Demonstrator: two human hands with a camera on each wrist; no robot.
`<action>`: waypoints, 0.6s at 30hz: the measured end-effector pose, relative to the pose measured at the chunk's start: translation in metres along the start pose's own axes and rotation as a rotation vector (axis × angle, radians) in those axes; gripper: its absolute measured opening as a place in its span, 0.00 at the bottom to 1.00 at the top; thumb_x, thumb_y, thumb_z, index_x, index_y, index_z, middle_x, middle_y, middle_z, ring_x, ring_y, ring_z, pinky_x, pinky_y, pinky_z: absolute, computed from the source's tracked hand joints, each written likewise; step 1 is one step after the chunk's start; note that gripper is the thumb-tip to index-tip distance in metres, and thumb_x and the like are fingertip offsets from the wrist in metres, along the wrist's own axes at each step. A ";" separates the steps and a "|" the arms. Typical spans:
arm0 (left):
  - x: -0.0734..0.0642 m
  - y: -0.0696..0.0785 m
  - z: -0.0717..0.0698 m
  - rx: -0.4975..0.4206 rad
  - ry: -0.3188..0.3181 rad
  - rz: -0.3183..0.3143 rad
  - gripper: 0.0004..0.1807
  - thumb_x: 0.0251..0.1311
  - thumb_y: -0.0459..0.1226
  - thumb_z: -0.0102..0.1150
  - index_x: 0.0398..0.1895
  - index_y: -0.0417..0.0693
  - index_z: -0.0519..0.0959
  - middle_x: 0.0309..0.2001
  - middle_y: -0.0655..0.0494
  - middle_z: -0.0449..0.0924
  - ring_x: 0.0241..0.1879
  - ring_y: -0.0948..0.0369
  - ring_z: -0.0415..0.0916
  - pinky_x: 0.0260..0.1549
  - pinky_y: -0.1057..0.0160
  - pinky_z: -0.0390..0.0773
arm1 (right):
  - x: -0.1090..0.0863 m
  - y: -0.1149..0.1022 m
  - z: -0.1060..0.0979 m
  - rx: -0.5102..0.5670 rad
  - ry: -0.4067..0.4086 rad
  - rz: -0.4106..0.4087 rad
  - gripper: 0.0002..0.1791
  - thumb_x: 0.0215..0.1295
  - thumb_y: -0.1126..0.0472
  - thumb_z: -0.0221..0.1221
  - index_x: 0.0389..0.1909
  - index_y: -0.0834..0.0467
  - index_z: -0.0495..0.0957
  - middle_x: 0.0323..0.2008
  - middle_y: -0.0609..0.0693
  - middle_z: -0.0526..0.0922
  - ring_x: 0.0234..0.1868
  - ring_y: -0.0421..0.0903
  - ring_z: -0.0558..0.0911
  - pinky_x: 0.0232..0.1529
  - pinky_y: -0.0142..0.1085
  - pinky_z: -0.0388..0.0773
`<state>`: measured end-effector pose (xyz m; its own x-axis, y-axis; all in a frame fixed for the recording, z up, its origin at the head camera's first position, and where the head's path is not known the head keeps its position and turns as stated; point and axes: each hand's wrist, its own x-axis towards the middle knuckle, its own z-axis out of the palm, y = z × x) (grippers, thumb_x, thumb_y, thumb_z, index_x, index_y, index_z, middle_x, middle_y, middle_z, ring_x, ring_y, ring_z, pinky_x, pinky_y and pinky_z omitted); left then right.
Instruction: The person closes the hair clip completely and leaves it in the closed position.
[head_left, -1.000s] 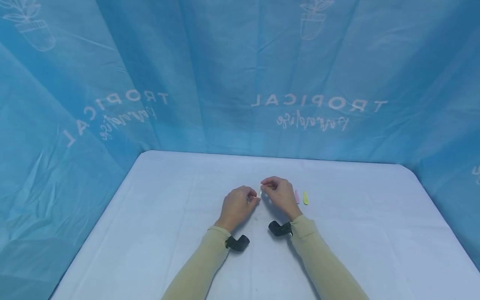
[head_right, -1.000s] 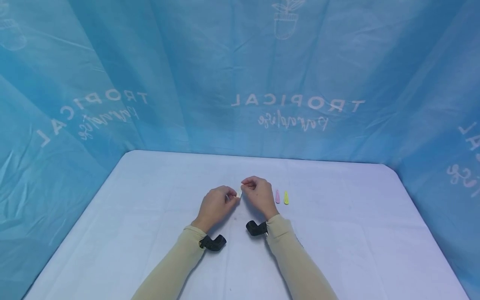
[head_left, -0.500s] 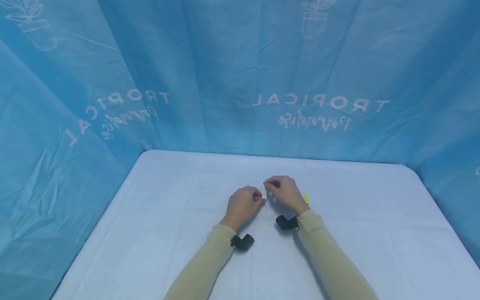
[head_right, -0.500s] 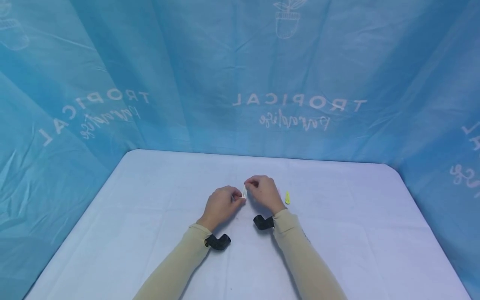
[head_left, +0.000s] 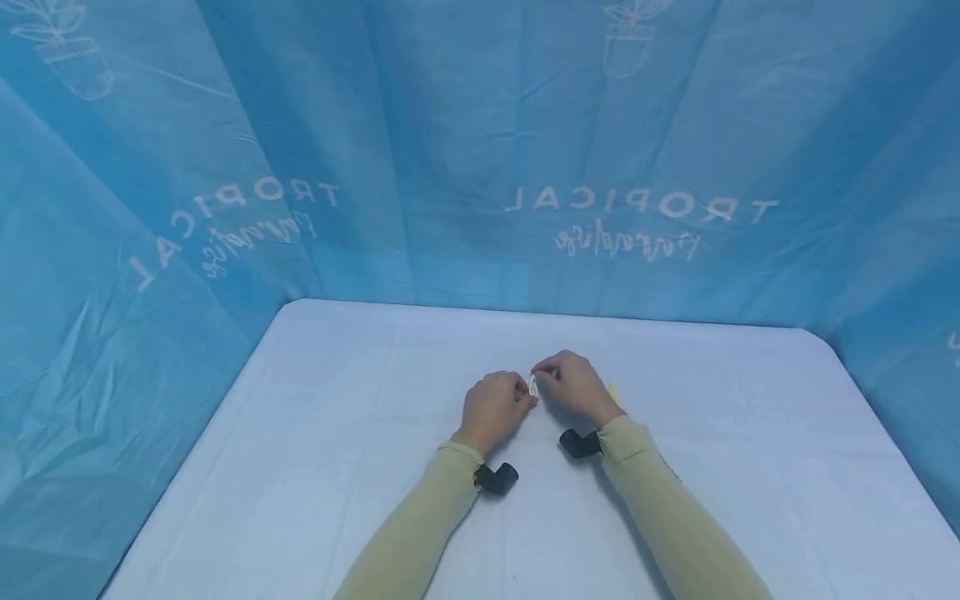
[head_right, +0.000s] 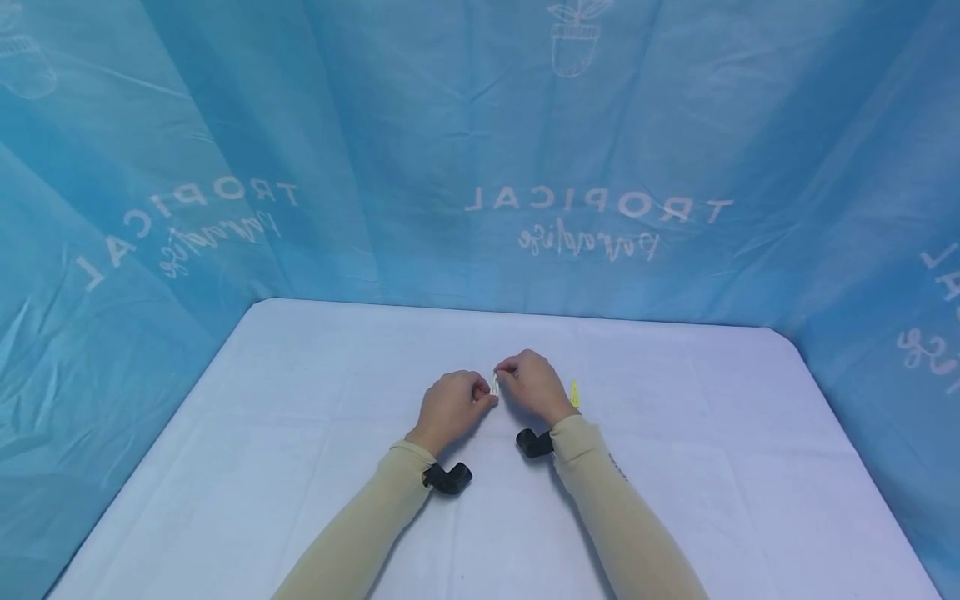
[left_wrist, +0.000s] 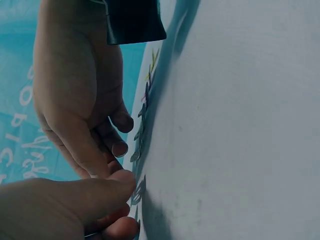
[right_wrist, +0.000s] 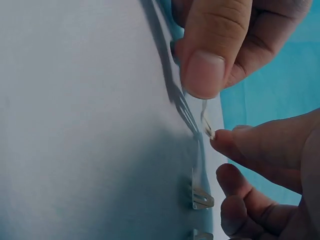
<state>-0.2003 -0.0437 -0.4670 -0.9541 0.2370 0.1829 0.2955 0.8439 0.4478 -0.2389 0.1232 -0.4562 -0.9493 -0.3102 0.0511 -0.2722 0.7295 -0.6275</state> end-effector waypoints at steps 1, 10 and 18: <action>0.000 0.000 0.001 0.008 -0.001 0.000 0.12 0.60 0.46 0.71 0.37 0.48 0.85 0.28 0.61 0.81 0.29 0.63 0.77 0.26 0.65 0.75 | 0.000 0.000 0.000 -0.008 -0.003 0.000 0.12 0.70 0.62 0.58 0.44 0.63 0.87 0.41 0.57 0.85 0.40 0.52 0.79 0.46 0.48 0.75; 0.000 0.000 0.004 0.018 -0.003 -0.020 0.12 0.59 0.46 0.71 0.38 0.48 0.86 0.27 0.60 0.79 0.26 0.65 0.74 0.24 0.66 0.73 | 0.002 0.002 0.002 -0.053 -0.032 0.016 0.11 0.71 0.64 0.57 0.45 0.62 0.87 0.42 0.56 0.85 0.47 0.55 0.80 0.53 0.51 0.75; 0.000 0.001 -0.002 0.005 -0.038 -0.035 0.14 0.57 0.47 0.73 0.38 0.48 0.85 0.26 0.61 0.79 0.26 0.65 0.74 0.25 0.65 0.73 | -0.001 0.001 0.001 -0.067 -0.013 -0.015 0.11 0.70 0.65 0.58 0.46 0.62 0.86 0.41 0.57 0.84 0.42 0.52 0.79 0.48 0.49 0.75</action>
